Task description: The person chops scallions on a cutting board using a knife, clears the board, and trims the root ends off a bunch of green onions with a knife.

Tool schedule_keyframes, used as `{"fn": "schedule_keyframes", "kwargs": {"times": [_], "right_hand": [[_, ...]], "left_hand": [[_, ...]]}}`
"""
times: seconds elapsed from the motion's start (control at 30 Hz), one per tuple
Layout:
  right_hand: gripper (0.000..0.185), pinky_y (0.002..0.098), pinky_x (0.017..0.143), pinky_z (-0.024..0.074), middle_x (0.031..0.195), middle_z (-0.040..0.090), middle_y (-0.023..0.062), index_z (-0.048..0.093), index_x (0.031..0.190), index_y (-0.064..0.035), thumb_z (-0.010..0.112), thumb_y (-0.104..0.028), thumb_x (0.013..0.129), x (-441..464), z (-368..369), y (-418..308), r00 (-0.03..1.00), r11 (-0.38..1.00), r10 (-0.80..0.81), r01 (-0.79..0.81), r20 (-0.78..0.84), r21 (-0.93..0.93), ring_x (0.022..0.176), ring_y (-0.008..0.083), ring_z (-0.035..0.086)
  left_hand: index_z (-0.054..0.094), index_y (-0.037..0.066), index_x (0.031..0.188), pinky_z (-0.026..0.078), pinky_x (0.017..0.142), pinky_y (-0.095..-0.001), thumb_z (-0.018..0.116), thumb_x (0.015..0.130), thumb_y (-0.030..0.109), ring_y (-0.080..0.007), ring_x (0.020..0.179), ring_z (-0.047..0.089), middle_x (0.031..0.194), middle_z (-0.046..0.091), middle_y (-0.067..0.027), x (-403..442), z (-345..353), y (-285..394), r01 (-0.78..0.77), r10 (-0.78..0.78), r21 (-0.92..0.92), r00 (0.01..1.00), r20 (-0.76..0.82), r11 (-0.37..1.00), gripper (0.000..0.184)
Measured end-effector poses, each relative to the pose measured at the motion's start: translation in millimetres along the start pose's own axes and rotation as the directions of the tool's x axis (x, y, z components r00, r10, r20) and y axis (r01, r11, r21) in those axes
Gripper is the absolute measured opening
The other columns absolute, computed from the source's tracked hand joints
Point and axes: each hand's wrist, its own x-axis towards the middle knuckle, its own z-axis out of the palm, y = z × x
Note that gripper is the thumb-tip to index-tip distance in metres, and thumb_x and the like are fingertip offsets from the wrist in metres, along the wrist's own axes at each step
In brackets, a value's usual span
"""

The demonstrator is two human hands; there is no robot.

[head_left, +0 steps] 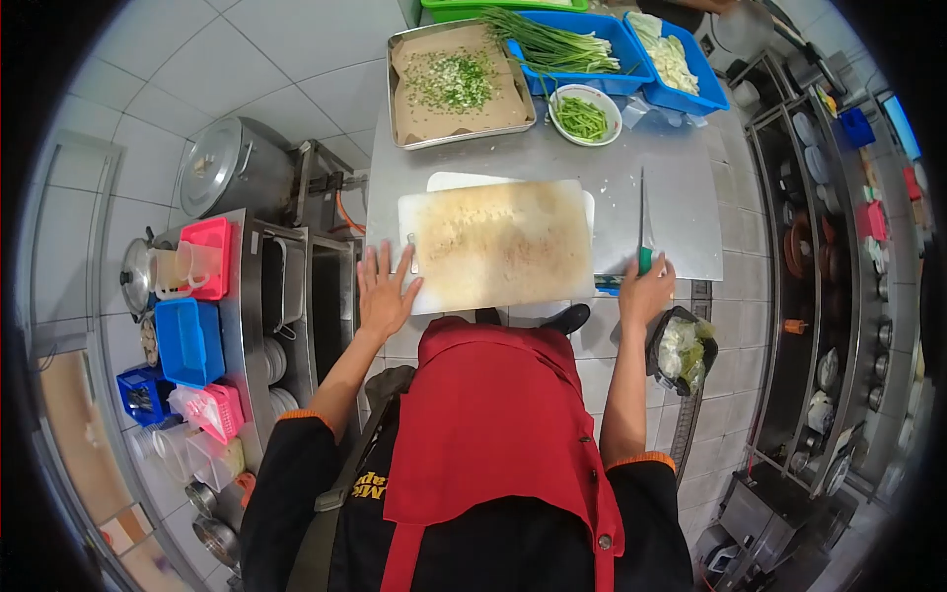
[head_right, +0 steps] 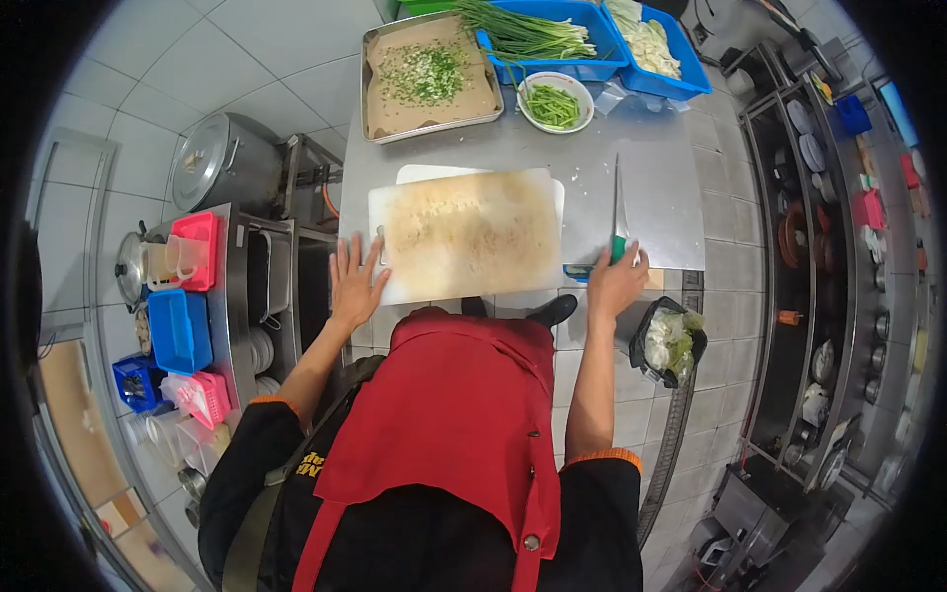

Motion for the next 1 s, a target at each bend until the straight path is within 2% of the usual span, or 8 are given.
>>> {"fn": "schedule_keyframes", "kwargs": {"times": [0.07, 0.13, 0.3, 0.4, 0.47, 0.53, 0.7, 1.0], "right_hand": [[0.058, 0.0506, 0.105, 0.0368, 0.143, 0.042, 0.0254, 0.049, 0.136, -0.0007, 0.062, -0.034, 0.090, 0, 15, -36, 0.984, 0.930, -0.174, 0.149, 0.045, 0.337, 0.128, 0.0457, 0.042], [0.063, 0.0532, 0.115, 0.0218, 0.152, 0.031, 0.0257, 0.046, 0.141, -0.0034, 0.058, -0.041, 0.091, -30, 44, -84, 0.919, 0.886, -0.369, 0.301, 0.141, 0.353, 0.142, 0.0444, 0.025], [0.066, 0.0545, 0.118, 0.0119, 0.152, 0.030, 0.0257, 0.042, 0.145, -0.0066, 0.055, -0.045, 0.093, -71, 17, -184, 0.807, 0.843, -0.531, 0.472, 0.259, 0.260, 0.145, 0.0438, 0.018], [0.072, 0.0547, 0.117, 0.0143, 0.150, 0.033, 0.0257, 0.039, 0.145, -0.0017, 0.058, -0.044, 0.091, -66, 24, -174, 0.700, 0.694, -0.672, 0.481, 0.243, 0.536, 0.143, 0.0467, 0.020], [0.080, 0.0569, 0.113, 0.0198, 0.147, 0.038, 0.0256, 0.035, 0.144, 0.0050, 0.062, -0.044, 0.087, -48, 33, -136, 0.961, 0.887, -0.272, 0.232, 0.046, 0.399, 0.138, 0.0464, 0.028], [0.086, 0.0533, 0.109, 0.0269, 0.144, 0.042, 0.0250, 0.033, 0.142, 0.0096, 0.071, -0.036, 0.081, -25, 27, -103, 0.934, 0.910, 0.048, -0.187, 0.353, 0.370, 0.130, 0.0460, 0.037], [0.089, 0.0451, 0.106, 0.0336, 0.139, 0.046, 0.0239, 0.034, 0.142, 0.0073, 0.080, -0.022, 0.072, -4, 17, -87, 0.906, 0.852, -0.137, -0.098, 0.401, 0.514, 0.124, 0.0413, 0.044], [0.085, 0.0365, 0.086, 0.0511, 0.133, 0.053, 0.0171, 0.043, 0.142, -0.0055, 0.083, -0.018, 0.069, 24, 24, -58, 0.814, 0.804, -0.333, -0.018, 0.475, 0.595, 0.100, 0.0277, 0.062]], "left_hand": [[0.022, 0.017, 0.155, 0.008, 0.119, -0.0549, 0.044, 0.098, 0.047, -0.0372, 0.149, 0.009, 0.162, 0.015, -0.0123, -7, 12, -3, 0.158, -0.158, -0.016, 0.987, -0.003, 0.987, 0.068], [0.012, 0.007, 0.156, 0.002, 0.118, -0.0571, 0.042, 0.099, 0.048, -0.0379, 0.149, 0.002, 0.163, 0.011, -0.0124, -5, 27, 3, 0.109, -0.129, -0.337, 0.991, -0.035, 0.935, 0.076], [0.011, 0.005, 0.155, 0.007, 0.119, -0.0514, 0.079, 0.061, 0.064, -0.0365, 0.149, 0.006, 0.160, 0.011, -0.0229, -10, -1, 3, -0.027, 0.033, -0.279, 0.999, 0.018, 0.960, 0.130], [0.018, 0.011, 0.155, 0.015, 0.117, -0.0514, 0.085, 0.059, 0.053, -0.0370, 0.147, 0.017, 0.159, 0.016, -0.0228, -4, 0, -3, -0.029, 0.032, -0.260, 0.999, 0.006, 0.965, 0.124], [0.026, 0.014, 0.154, 0.022, 0.114, -0.0497, 0.087, 0.059, 0.042, -0.0358, 0.140, 0.029, 0.157, 0.024, -0.0196, -1, -2, -7, -0.068, 0.040, -0.336, 0.995, -0.090, 0.939, 0.116], [0.028, 0.014, 0.153, 0.024, 0.112, -0.0484, 0.087, 0.062, 0.033, -0.0344, 0.135, 0.037, 0.156, 0.031, -0.0136, 5, 3, -13, -0.061, -0.002, -0.467, 0.991, -0.132, 0.882, 0.110], [0.020, 0.018, 0.156, 0.044, 0.103, -0.0408, 0.089, 0.058, 0.007, -0.0333, 0.118, 0.049, 0.146, 0.045, -0.0129, 32, -17, -12, 0.003, -0.066, -0.683, 0.996, -0.066, 0.730, 0.120], [0.017, 0.015, 0.156, 0.036, 0.111, -0.0435, 0.089, 0.057, 0.007, -0.0371, 0.129, 0.041, 0.150, 0.038, -0.0169, 48, -21, -17, 0.042, -0.083, -0.698, 0.996, -0.026, 0.715, 0.122]]}}
